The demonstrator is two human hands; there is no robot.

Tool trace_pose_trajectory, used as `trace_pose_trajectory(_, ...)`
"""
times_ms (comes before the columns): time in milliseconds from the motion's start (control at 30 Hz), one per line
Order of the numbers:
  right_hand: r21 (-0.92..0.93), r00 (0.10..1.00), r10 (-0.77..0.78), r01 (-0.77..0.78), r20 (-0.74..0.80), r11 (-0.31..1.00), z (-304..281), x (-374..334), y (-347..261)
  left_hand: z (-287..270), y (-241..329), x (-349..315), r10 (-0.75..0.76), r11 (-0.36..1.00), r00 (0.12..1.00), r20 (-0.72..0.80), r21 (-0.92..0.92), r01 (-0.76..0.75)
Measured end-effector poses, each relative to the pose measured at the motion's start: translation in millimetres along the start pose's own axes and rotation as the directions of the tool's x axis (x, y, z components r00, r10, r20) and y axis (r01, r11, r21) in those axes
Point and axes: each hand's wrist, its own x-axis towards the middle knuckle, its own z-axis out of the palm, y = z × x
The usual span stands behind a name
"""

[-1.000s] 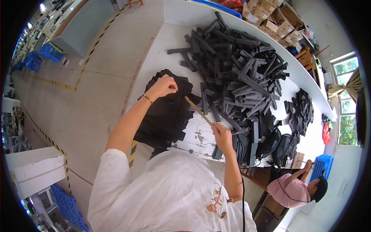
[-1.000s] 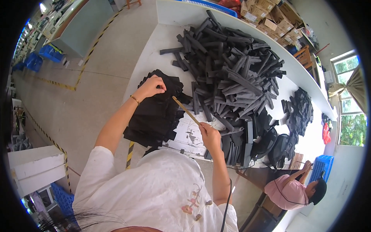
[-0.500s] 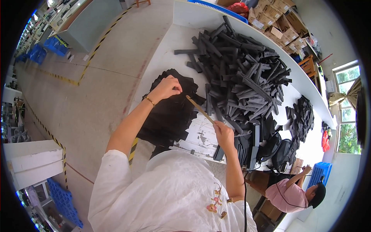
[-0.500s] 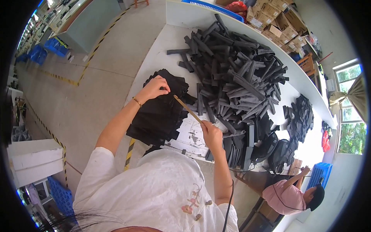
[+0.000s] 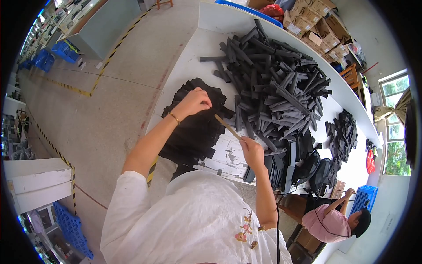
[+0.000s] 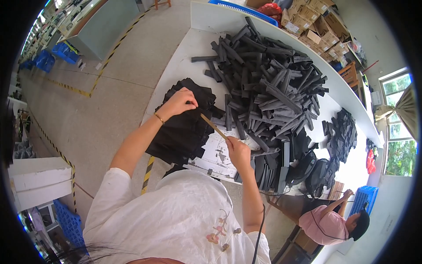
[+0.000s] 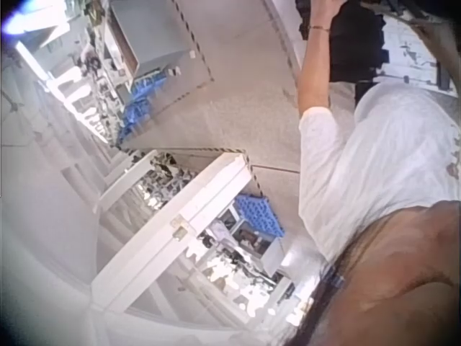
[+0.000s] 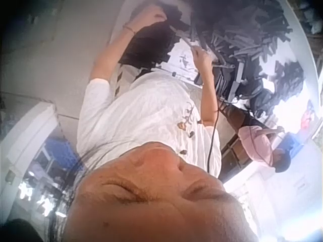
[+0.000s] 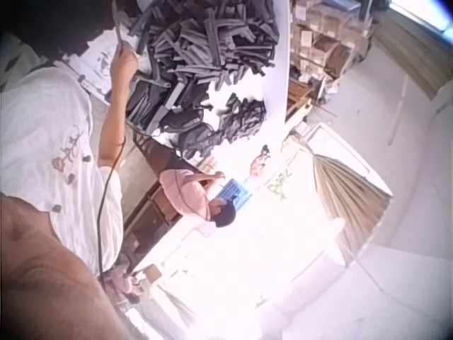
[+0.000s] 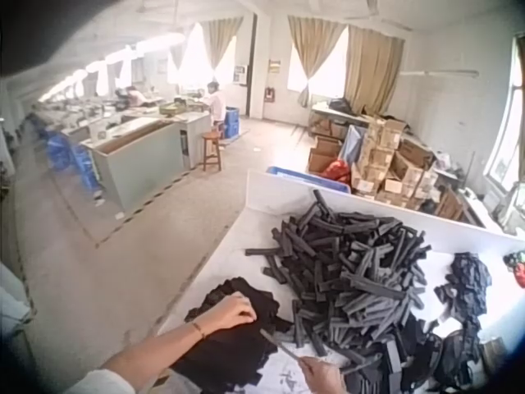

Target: The person is counting and sorting black foam pieces on a workbench using a wooden stick.

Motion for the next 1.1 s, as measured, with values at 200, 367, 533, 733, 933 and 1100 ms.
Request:
trace_pose_trajectory(200,0.194,0.999,0.032,-0.037,0.025,0.98,40.8,16.7,-19.0,39.6,78.5,-8.7,0.294,0.954,0.954,-0.062,0.078,-0.289)
trace_pose_trajectory(367,0.471,0.983,0.109,-0.168,0.149,0.866,49.2,2.7,-20.0,33.1,87.0,-30.5,-0.636,0.544,0.543,-0.548,-0.818,-0.187)
trace_pose_trajectory(533,0.334,0.99,0.036,0.01,-0.133,0.943,78.2,5.0,-45.9,90.1,104.6,-53.0,-0.67,-0.397,0.72,0.18,-0.906,-0.143)
trace_pose_trajectory(733,0.312,0.979,0.176,-0.135,-0.106,0.941,83.9,-11.6,-58.3,86.0,101.9,-49.0,-0.758,-0.382,0.626,0.184,-0.903,-0.197)
trace_pose_trajectory(933,0.2,0.99,0.14,-0.137,-0.002,0.97,85.1,-35.3,-41.3,77.9,90.1,-37.9,-0.81,-0.346,0.564,0.159,-0.907,-0.241)
trace_pose_trajectory(1100,0.322,0.988,0.144,-0.118,-0.057,0.939,79.1,-22.6,-54.0,88.4,107.2,-34.7,-0.727,-0.392,0.668,0.163,-0.896,-0.207)
